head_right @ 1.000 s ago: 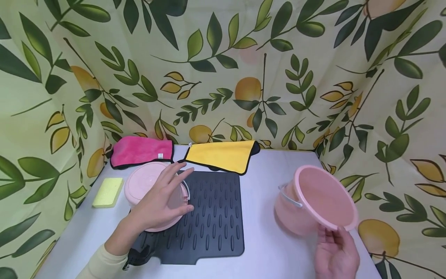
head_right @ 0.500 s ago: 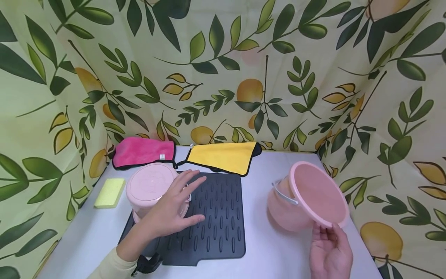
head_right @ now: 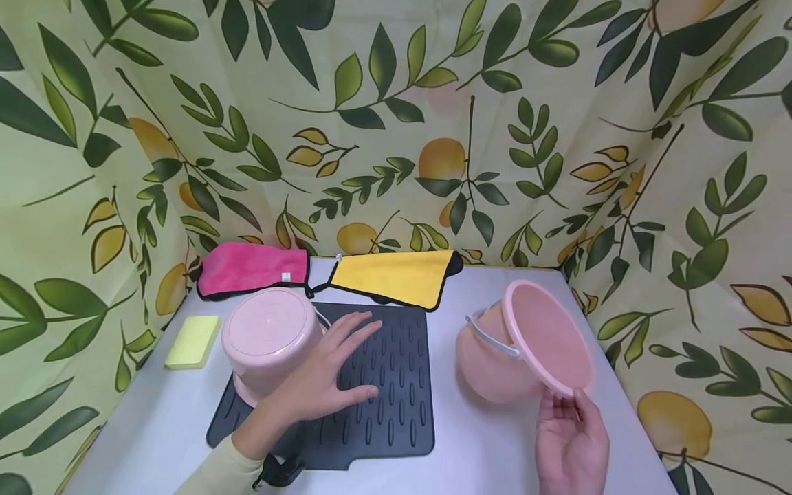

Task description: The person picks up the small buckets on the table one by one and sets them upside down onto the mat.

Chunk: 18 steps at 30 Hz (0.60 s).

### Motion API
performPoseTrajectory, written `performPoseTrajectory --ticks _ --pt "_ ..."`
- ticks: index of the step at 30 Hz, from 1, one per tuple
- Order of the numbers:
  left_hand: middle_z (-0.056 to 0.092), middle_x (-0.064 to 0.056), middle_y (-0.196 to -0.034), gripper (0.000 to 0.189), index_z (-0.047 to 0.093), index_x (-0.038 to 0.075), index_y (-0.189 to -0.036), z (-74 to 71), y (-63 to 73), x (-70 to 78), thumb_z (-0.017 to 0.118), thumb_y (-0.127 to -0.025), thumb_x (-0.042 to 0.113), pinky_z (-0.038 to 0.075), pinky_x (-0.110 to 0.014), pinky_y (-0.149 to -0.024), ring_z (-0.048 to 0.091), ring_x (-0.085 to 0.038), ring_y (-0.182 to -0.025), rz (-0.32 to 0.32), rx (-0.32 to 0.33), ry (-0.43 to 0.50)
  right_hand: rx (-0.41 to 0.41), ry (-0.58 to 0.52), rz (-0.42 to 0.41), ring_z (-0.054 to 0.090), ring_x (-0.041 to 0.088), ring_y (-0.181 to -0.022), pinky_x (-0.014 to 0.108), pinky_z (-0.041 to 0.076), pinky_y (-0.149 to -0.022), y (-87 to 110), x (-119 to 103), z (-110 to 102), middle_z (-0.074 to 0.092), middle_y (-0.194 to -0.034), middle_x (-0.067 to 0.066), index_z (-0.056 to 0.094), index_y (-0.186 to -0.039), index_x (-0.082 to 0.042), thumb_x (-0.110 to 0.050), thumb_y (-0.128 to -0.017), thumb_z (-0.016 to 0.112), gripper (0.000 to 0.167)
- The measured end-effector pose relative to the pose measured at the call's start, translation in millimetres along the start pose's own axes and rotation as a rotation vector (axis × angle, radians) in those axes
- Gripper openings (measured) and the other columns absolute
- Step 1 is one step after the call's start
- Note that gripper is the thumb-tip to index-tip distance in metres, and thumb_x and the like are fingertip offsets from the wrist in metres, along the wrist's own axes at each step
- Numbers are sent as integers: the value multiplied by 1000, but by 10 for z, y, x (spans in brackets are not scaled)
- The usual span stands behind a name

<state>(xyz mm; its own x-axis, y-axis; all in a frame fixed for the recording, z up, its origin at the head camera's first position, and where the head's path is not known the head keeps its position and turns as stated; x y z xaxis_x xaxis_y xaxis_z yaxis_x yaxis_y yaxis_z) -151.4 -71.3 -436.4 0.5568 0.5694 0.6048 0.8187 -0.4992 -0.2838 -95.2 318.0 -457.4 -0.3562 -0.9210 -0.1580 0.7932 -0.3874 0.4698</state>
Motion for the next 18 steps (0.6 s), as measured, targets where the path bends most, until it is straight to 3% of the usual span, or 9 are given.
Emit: performPoseTrajectory --ticks 4,9,14,18 --pt "24 7 -177 95 27 50 -170 106 -30 -75 80 -91 58 41 -71 -113 19 -21 -162 -37 5 59 -33 -28 45 65 20 -101 30 59 -96 18 38 -5 61 -116 7 54 -127 -11 -2 -110 59 20" --pt "20 9 -178 100 24 53 -169 285 -43 -128 82 -89 60 41 -72 -113 17 -21 -163 -67 -15 151 -12 -74 111 65 21 -97 31 60 -92 32 95 -19 62 -117 6 56 -128 -12 -1 -108 61 23" --pt "13 16 -178 110 21 53 -170 438 -59 -132 90 -84 54 37 -74 -115 13 -22 -165 -48 -25 209 -41 -94 193 65 22 -102 30 60 -94 43 160 -19 62 -123 6 57 -129 -8 1 -108 60 23" --pt "11 15 -179 116 22 50 -171 517 -82 -148 95 -81 50 36 -73 -116 14 -24 -165 -23 -7 231 -35 -107 205 65 23 -109 30 58 -99 49 192 -18 61 -122 6 56 -128 -8 0 -109 60 21"
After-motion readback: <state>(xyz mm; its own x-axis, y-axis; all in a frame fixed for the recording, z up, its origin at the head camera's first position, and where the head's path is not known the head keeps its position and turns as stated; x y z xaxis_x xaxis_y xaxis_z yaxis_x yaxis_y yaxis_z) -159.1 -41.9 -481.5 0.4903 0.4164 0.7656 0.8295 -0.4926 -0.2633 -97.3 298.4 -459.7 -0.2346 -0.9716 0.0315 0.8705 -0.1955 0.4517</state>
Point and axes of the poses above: each hand's wrist, its own y-axis away from the middle knuckle, its own z-axis out of the palm, x = y × z, the point moved 3 cm from there along -y, towards the middle knuckle
